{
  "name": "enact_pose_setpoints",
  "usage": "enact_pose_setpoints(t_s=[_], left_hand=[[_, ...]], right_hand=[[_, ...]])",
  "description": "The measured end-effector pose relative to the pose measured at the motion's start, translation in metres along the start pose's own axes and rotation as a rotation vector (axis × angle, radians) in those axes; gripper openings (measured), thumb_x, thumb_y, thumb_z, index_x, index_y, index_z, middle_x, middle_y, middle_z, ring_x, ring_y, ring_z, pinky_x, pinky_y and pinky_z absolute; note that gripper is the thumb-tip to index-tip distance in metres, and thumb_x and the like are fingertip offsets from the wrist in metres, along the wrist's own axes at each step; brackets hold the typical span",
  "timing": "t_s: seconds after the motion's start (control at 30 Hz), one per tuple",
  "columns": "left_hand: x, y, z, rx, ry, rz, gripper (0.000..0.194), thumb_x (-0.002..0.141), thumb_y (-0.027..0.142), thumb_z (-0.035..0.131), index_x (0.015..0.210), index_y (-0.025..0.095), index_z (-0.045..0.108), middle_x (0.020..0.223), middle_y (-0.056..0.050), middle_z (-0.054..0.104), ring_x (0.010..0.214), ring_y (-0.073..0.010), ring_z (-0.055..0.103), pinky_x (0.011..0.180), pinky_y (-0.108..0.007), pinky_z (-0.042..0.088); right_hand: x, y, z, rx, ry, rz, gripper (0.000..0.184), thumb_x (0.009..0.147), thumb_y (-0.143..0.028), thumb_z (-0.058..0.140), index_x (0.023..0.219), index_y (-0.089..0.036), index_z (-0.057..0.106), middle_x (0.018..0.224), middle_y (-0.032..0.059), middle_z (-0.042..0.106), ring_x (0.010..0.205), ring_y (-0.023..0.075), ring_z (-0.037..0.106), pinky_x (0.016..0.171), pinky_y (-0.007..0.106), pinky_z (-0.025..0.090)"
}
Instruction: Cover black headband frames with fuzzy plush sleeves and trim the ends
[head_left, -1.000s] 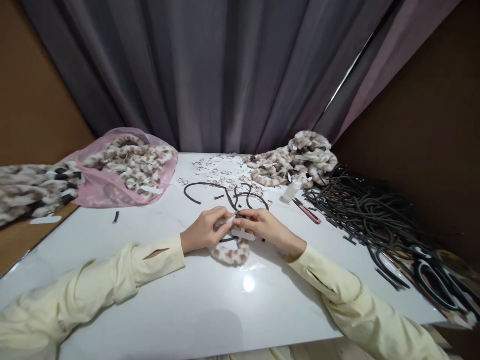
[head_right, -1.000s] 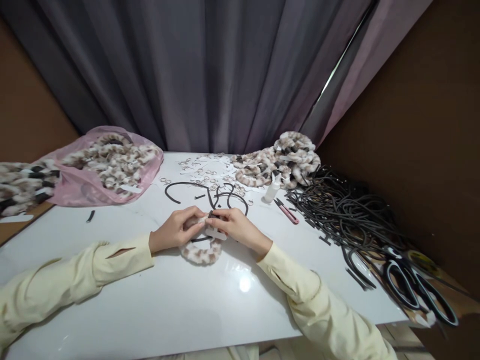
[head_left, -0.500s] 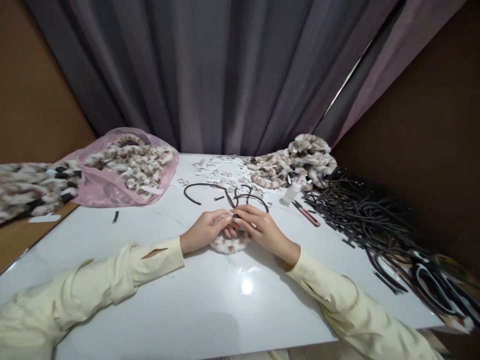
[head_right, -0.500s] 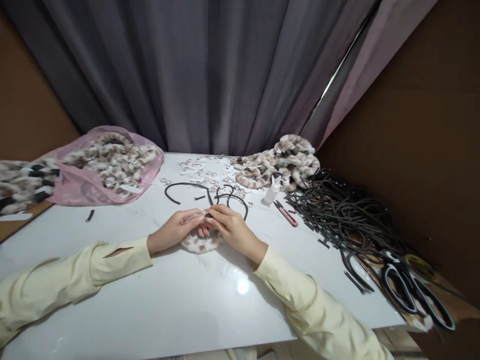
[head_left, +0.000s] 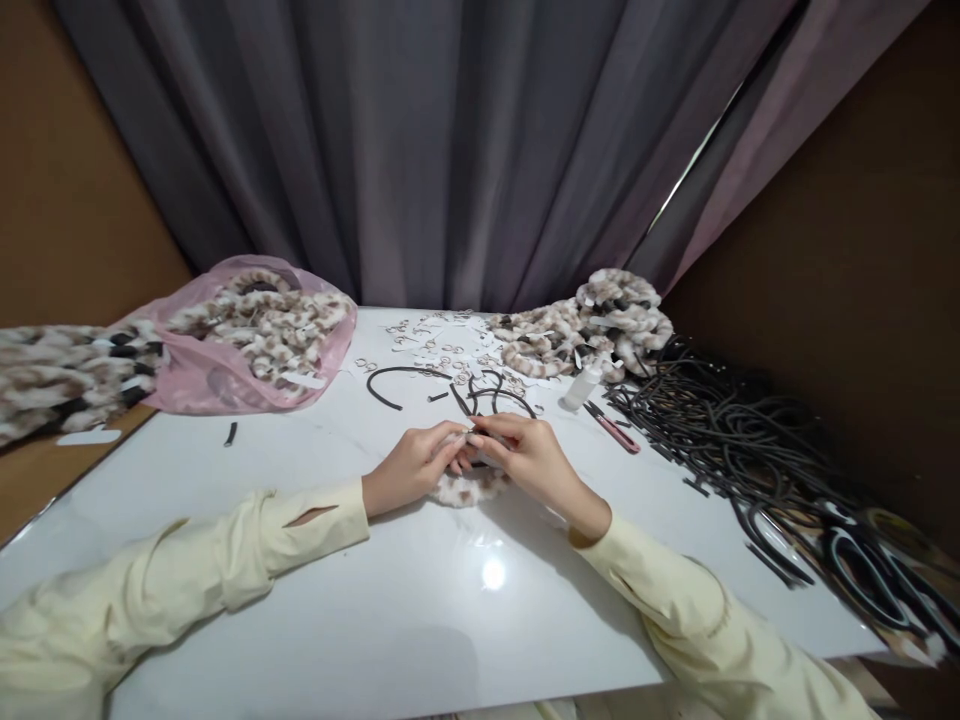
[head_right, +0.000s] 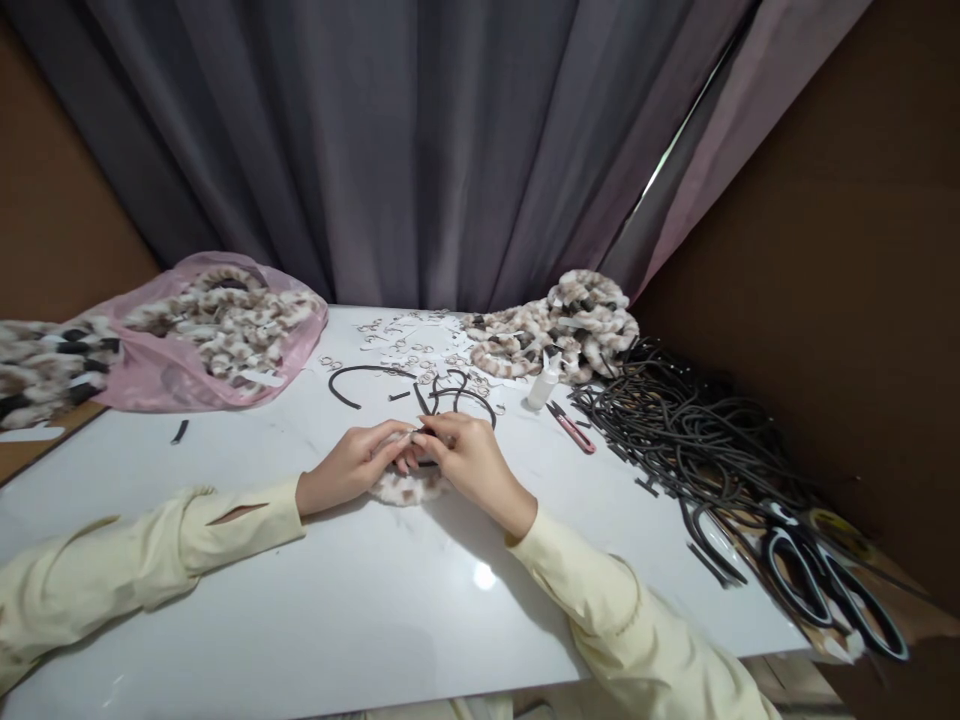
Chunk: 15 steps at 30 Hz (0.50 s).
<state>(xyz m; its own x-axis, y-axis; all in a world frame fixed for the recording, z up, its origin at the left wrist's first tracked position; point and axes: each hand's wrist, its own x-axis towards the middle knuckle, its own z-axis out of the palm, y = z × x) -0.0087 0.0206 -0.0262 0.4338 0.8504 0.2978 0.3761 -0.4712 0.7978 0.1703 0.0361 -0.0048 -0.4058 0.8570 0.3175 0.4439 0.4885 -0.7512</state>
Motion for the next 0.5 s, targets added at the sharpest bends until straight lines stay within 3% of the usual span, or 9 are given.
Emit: enact_pose_setpoints(t_s=[0.13, 0.27, 0.37, 0.43, 0.5], left_hand=[[-0.001, 0.002, 0.001, 0.042, 0.016, 0.018, 0.024, 0.089, 0.025, 0.037, 0.101, 0.013, 0.055, 0.077, -0.005, 0.067, 0.071, -0.0133, 0.064, 0.068, -0.02, 0.047], [-0.005, 0.003, 0.001, 0.04, 0.036, 0.029, 0.022, 0.088, 0.023, 0.041, 0.103, 0.014, 0.053, 0.086, -0.007, 0.068, 0.078, -0.015, 0.065, 0.071, -0.022, 0.047], [-0.004, 0.004, 0.001, -0.078, 0.078, -0.034, 0.02, 0.083, 0.024, 0.049, 0.101, 0.016, 0.052, 0.088, -0.007, 0.068, 0.081, -0.0167, 0.065, 0.073, -0.024, 0.047], [0.0, 0.006, 0.0, -0.299, 0.096, -0.132, 0.021, 0.08, 0.027, 0.054, 0.098, 0.016, 0.05, 0.084, -0.006, 0.067, 0.08, -0.0174, 0.065, 0.074, -0.025, 0.048], [0.006, 0.005, -0.001, -0.613, 0.034, -0.269, 0.023, 0.079, 0.033, 0.055, 0.094, 0.016, 0.05, 0.075, -0.005, 0.067, 0.073, -0.0176, 0.065, 0.071, -0.028, 0.049]], right_hand=[[-0.001, -0.004, 0.003, 0.167, -0.035, 0.295, 0.034, 0.075, -0.025, 0.061, 0.104, -0.007, 0.065, 0.071, 0.0073, 0.069, 0.058, 0.0173, 0.061, 0.056, 0.027, 0.048], [-0.001, -0.009, 0.003, 0.25, -0.126, 0.391, 0.024, 0.078, -0.025, 0.055, 0.09, -0.007, 0.066, 0.051, 0.0023, 0.061, 0.046, 0.0141, 0.056, 0.048, 0.024, 0.047], [-0.002, -0.009, 0.003, 0.162, -0.058, 0.296, 0.013, 0.077, -0.021, 0.055, 0.08, -0.011, 0.063, 0.06, 0.0036, 0.062, 0.054, 0.0148, 0.059, 0.051, 0.024, 0.048], [-0.003, -0.006, 0.005, -0.012, 0.045, 0.112, 0.009, 0.076, -0.017, 0.054, 0.079, -0.013, 0.061, 0.067, 0.0053, 0.063, 0.06, 0.0158, 0.059, 0.054, 0.025, 0.048], [-0.006, -0.002, 0.006, -0.182, 0.125, -0.134, 0.011, 0.078, -0.014, 0.05, 0.082, -0.013, 0.06, 0.077, 0.0089, 0.063, 0.068, 0.0177, 0.059, 0.061, 0.028, 0.049]])
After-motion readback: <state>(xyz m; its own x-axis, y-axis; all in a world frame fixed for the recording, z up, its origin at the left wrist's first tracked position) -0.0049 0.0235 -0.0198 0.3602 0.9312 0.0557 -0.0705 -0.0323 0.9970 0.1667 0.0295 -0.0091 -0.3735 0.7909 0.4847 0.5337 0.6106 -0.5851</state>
